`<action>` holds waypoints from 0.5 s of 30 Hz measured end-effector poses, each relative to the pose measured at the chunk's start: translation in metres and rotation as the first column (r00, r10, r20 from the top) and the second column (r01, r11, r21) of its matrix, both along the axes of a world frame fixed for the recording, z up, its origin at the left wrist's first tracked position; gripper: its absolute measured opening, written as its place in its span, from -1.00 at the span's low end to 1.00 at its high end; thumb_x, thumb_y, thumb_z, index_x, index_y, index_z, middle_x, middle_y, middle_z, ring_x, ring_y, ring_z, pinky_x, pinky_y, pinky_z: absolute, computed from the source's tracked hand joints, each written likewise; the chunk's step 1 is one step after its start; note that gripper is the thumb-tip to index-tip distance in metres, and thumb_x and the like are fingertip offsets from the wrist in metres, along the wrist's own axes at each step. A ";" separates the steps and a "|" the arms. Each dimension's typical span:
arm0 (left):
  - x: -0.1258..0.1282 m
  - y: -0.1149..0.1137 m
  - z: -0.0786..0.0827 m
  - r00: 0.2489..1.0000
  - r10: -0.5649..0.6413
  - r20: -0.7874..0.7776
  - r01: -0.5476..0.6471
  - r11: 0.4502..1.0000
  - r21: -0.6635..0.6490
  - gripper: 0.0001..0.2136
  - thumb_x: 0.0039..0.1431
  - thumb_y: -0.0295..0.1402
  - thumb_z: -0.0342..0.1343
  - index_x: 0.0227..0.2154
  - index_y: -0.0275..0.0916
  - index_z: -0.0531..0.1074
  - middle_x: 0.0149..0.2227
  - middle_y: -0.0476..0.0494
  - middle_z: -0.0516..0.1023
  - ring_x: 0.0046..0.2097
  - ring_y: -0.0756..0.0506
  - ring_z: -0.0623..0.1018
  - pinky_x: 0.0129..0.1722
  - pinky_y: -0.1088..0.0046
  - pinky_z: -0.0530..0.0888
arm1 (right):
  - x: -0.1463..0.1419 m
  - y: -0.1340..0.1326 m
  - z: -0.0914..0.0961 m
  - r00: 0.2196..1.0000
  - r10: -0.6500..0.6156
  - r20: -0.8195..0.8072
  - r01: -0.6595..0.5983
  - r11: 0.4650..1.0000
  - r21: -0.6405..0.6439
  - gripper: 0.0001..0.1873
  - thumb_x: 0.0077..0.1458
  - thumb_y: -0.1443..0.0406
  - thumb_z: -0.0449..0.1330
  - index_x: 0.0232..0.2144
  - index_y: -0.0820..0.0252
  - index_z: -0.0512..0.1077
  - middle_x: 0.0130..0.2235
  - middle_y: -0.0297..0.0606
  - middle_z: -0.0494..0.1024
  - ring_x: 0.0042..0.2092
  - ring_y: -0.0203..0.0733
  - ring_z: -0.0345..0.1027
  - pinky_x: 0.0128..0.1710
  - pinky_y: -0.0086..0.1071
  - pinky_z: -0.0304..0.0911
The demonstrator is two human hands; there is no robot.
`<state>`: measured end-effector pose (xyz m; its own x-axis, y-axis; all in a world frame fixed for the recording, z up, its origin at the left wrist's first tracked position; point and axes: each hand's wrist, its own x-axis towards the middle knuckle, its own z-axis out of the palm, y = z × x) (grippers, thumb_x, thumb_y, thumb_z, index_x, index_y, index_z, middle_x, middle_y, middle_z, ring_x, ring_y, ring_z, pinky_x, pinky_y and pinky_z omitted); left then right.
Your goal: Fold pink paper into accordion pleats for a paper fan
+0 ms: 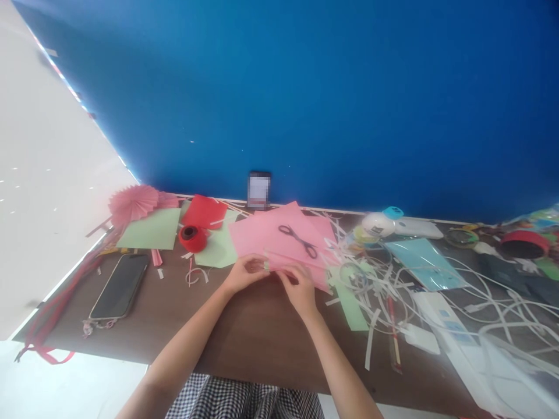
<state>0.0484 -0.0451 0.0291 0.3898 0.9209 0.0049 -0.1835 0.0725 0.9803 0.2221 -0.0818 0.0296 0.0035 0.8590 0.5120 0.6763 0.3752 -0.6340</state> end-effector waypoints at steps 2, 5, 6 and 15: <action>0.003 -0.002 -0.001 0.999 -0.006 0.040 0.006 1.000 -0.004 -0.59 -0.24 -0.35 0.30 -0.25 -0.30 0.38 -0.30 -0.17 0.51 -0.21 -0.11 0.52 -0.12 0.30 0.45 | 0.000 -0.001 0.001 1.000 -0.016 -0.007 0.016 1.000 0.007 -0.91 0.03 0.26 0.12 -0.44 0.09 0.42 -0.41 -0.31 0.48 -0.31 -0.17 0.31 -0.26 -0.26 0.20; 0.008 -0.005 -0.004 0.995 -0.004 0.096 0.003 1.000 0.011 -0.54 -0.28 -0.39 0.32 -0.21 -0.30 0.37 -0.28 -0.17 0.51 -0.20 -0.13 0.52 -0.13 0.29 0.46 | 0.000 -0.001 0.003 0.999 -0.035 -0.016 0.036 0.999 0.017 -0.92 0.03 0.27 0.13 -0.45 0.09 0.42 -0.42 -0.30 0.47 -0.32 -0.17 0.31 -0.27 -0.27 0.20; 0.009 -0.005 -0.005 0.995 0.016 0.094 -0.017 1.000 0.019 -0.56 -0.28 -0.39 0.32 -0.23 -0.31 0.39 -0.28 -0.17 0.52 -0.20 -0.13 0.52 -0.13 0.29 0.46 | 0.000 -0.002 0.003 0.999 -0.035 -0.020 0.036 0.999 0.019 -0.92 0.03 0.27 0.13 -0.45 0.09 0.42 -0.42 -0.30 0.47 -0.32 -0.17 0.31 -0.27 -0.27 0.20; 0.005 -0.004 -0.001 0.991 0.123 -0.047 -0.119 0.990 0.080 -0.77 -0.16 -0.28 0.24 -0.44 -0.33 0.47 -0.36 -0.18 0.56 -0.28 -0.12 0.54 -0.19 0.32 0.48 | 0.000 -0.002 0.004 1.000 0.025 0.004 -0.025 0.997 0.069 -0.93 0.02 0.31 0.14 -0.45 0.08 0.43 -0.44 -0.32 0.48 -0.33 -0.19 0.31 -0.29 -0.28 0.19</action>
